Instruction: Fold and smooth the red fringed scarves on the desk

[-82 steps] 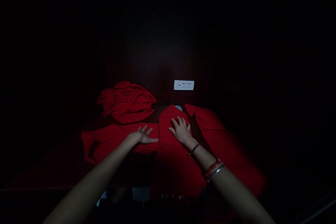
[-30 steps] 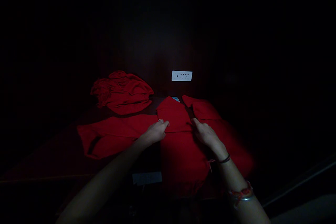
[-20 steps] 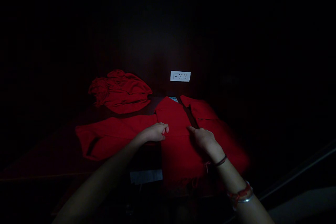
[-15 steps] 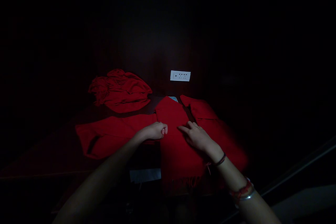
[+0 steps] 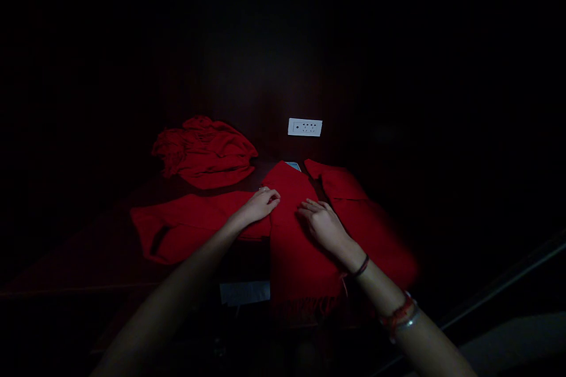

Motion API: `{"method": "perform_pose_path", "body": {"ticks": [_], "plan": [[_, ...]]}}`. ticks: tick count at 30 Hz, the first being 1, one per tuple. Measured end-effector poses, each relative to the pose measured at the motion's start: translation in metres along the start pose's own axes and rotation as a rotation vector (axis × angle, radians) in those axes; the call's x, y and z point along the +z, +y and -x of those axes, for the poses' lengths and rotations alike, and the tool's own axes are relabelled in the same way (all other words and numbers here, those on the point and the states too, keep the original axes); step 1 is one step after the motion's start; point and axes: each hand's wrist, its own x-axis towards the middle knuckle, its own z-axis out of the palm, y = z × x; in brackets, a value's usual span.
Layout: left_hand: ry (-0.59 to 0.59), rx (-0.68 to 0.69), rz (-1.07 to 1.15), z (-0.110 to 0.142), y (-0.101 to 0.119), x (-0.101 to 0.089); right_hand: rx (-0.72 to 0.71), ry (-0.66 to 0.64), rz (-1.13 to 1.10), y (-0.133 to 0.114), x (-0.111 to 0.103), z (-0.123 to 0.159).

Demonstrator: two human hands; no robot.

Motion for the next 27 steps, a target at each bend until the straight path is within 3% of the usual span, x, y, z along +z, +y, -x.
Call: {"method": "perform_pose_path", "body": {"ticks": [2,7,10,16,19,21,25,27], "plan": [[0.073,-0.090,-0.129,-0.001,-0.003,0.008,0.079,0.040,-0.037,-0.003,0.004,-0.013],[-0.346,-0.301,-0.193,0.000,-0.009,0.014,0.209,-0.237,-0.124,0.002,0.033,-0.024],[-0.439,-0.381,-0.199,-0.001,-0.009,0.010,0.227,-0.299,-0.148,0.009,0.043,-0.019],[-0.465,-0.386,-0.194,-0.003,-0.012,0.009,0.210,-0.379,-0.184,0.014,0.028,-0.028],[-0.450,-0.384,-0.182,-0.002,-0.014,0.010,0.189,-0.250,-0.179,0.016,0.022,-0.044],[-0.443,-0.381,-0.180,-0.001,-0.016,0.009,0.177,-0.195,-0.173,0.015,0.025,-0.053],[-0.466,-0.409,-0.187,0.001,-0.019,0.004,0.206,-0.250,-0.173,0.014,0.045,-0.059],[-0.484,-0.445,-0.202,0.001,-0.021,0.001,0.210,-0.217,-0.167,0.014,0.055,-0.057]]}}
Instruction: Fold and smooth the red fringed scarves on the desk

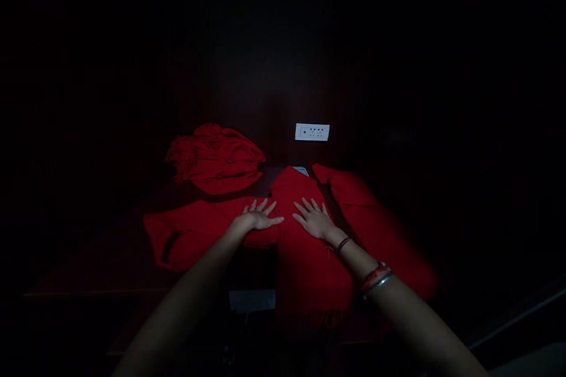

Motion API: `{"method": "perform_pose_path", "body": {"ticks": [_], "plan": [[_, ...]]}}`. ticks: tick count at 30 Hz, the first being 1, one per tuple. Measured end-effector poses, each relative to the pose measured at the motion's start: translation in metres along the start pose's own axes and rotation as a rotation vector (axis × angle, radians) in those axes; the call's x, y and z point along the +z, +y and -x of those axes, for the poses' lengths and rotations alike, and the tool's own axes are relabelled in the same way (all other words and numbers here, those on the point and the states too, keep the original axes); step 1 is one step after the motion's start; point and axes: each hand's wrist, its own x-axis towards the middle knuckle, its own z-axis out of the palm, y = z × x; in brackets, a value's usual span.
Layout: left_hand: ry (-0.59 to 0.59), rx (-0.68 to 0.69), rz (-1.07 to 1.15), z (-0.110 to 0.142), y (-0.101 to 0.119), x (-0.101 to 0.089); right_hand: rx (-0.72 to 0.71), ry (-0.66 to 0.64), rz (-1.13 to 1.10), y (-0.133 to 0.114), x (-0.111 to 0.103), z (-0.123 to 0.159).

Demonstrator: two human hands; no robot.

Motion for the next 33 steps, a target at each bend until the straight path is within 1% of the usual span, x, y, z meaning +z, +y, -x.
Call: {"method": "perform_pose_path", "body": {"ticks": [3,6,7,9,11,12,13,14,15,16,17,18,19,21,24,25,26,28,31,33], "plan": [[-0.012,-0.033,-0.013,-0.001,-0.002,-0.001,-0.018,0.080,-0.007,0.003,0.006,0.001],[-0.010,-0.030,-0.021,-0.002,-0.004,0.001,-0.055,0.189,-0.040,0.003,0.002,0.006],[-0.007,-0.030,-0.022,-0.003,-0.005,0.001,-0.099,0.225,-0.064,0.002,-0.001,0.009],[0.019,-0.028,-0.022,-0.003,-0.007,0.001,-0.244,0.276,-0.129,0.000,-0.007,0.016],[0.128,0.025,-0.016,-0.002,-0.009,-0.001,-0.406,0.288,-0.189,-0.002,-0.013,0.023],[0.203,0.096,-0.012,-0.001,-0.010,-0.003,-0.463,0.282,-0.206,-0.003,-0.015,0.026],[0.272,0.201,-0.011,0.000,-0.011,-0.006,-0.499,0.269,-0.213,-0.004,-0.017,0.028],[0.319,0.335,-0.016,0.001,-0.011,-0.009,-0.517,0.255,-0.213,-0.004,-0.019,0.029],[0.337,0.483,-0.029,0.003,-0.011,-0.011,-0.520,0.244,-0.212,-0.003,-0.021,0.030],[0.329,0.622,-0.047,0.005,-0.011,-0.013,-0.514,0.240,-0.215,-0.002,-0.023,0.031],[0.309,0.736,-0.070,0.006,-0.010,-0.015,-0.499,0.241,-0.222,0.000,-0.026,0.032],[0.296,0.813,-0.092,0.008,-0.008,-0.015,-0.472,0.242,-0.229,0.002,-0.029,0.034],[0.297,0.853,-0.114,0.009,-0.007,-0.015,-0.428,0.238,-0.227,0.004,-0.033,0.038],[0.329,0.865,-0.152,0.010,-0.003,-0.014,-0.264,0.199,-0.184,0.009,-0.040,0.050],[0.370,0.870,-0.189,0.009,0.002,-0.012,0.094,0.070,-0.044,0.015,-0.045,0.076],[0.378,0.880,-0.188,0.009,0.003,-0.012,0.181,0.025,-0.015,0.016,-0.044,0.084],[0.388,0.892,-0.179,0.008,0.003,-0.011,0.235,-0.010,-0.005,0.016,-0.042,0.090],[0.407,0.908,-0.162,0.008,0.003,-0.011,0.259,-0.038,-0.028,0.016,-0.037,0.098],[0.427,0.912,-0.176,0.007,0.002,-0.010,0.237,0.009,-0.061,0.016,-0.032,0.100],[0.444,0.914,-0.185,0.006,0.002,-0.009,0.252,0.046,-0.041,0.016,-0.034,0.098]]}}
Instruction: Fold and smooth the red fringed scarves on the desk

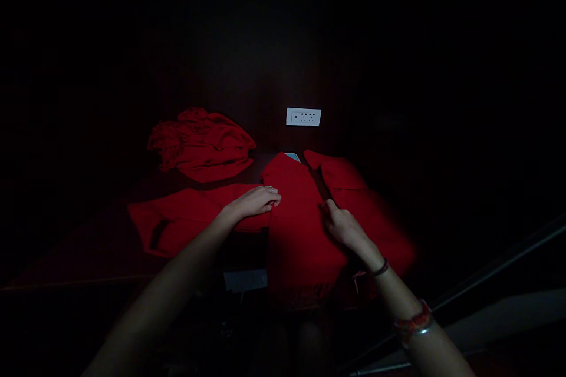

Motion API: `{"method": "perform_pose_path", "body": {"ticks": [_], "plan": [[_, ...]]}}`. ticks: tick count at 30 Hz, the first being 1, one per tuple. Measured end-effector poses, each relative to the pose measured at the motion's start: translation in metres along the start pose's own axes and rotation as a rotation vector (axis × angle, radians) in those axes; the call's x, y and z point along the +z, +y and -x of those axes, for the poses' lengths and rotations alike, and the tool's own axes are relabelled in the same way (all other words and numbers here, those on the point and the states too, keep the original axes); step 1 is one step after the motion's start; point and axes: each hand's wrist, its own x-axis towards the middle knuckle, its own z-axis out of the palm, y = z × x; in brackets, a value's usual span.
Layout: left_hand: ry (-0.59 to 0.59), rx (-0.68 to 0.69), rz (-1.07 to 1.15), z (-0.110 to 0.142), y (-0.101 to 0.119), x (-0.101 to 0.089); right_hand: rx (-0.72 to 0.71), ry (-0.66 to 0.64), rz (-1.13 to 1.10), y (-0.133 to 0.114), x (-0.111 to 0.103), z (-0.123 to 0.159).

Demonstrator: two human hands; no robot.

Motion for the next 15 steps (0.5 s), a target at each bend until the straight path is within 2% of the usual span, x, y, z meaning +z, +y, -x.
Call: {"method": "perform_pose_path", "body": {"ticks": [4,7,12,15], "plan": [[0.023,0.019,0.010,-0.003,0.000,0.004,0.030,0.082,0.063,0.001,-0.015,-0.003],[0.050,0.009,0.001,-0.005,0.000,0.009,0.028,0.095,0.107,0.002,-0.022,-0.004],[0.122,-0.025,-0.033,-0.006,0.002,0.017,0.017,0.142,0.180,0.006,-0.009,-0.002],[0.110,-0.030,-0.084,-0.008,0.006,0.019,0.026,0.091,0.182,0.010,0.003,-0.001]]}}
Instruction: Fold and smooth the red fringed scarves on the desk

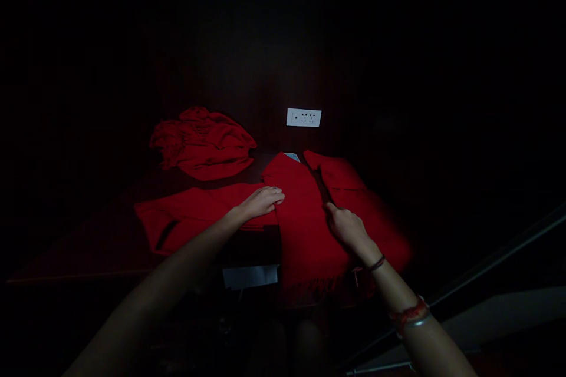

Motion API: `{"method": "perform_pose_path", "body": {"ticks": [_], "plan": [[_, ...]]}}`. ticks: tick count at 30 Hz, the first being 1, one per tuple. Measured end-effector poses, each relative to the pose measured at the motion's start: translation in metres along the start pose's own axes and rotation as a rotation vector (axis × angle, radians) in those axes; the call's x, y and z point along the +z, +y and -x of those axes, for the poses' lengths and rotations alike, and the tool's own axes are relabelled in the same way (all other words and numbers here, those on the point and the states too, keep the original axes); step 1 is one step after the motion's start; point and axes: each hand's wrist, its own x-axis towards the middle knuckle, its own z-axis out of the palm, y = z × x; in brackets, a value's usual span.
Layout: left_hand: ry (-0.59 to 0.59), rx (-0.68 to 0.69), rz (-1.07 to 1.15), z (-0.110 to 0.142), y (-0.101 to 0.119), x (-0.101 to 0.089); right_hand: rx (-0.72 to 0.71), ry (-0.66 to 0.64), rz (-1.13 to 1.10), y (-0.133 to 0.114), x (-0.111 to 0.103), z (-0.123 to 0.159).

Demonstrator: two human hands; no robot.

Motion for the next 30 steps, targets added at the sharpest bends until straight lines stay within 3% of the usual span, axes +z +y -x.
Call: {"method": "perform_pose_path", "body": {"ticks": [3,6,10,13,17,20,25,27,30], "plan": [[-0.021,-0.023,-0.018,-0.001,0.003,-0.002,-0.002,-0.064,0.010,0.000,0.000,0.002],[-0.066,-0.038,0.094,0.001,0.001,-0.007,-0.021,-0.037,0.055,-0.005,-0.011,0.001],[-0.175,0.012,0.333,0.006,-0.008,-0.013,-0.224,0.066,-0.011,-0.019,-0.021,-0.011],[-0.187,0.006,0.431,0.008,-0.013,-0.013,-0.332,0.070,-0.086,-0.032,-0.010,-0.023],[-0.091,-0.124,0.410,0.005,-0.014,-0.004,-0.290,-0.101,-0.079,-0.039,0.015,-0.029],[-0.009,-0.265,0.293,0.001,-0.011,0.004,-0.263,-0.194,-0.071,-0.036,0.021,-0.029],[-0.129,-0.406,0.164,0.001,-0.007,0.005,-0.234,-0.357,-0.067,-0.037,0.003,-0.042],[-0.199,-0.461,0.137,0.004,-0.006,0.003,-0.189,-0.286,-0.065,-0.044,-0.002,-0.052],[-0.317,-0.514,0.145,0.009,-0.004,0.000,-0.178,-0.055,-0.083,-0.056,0.003,-0.065]]}}
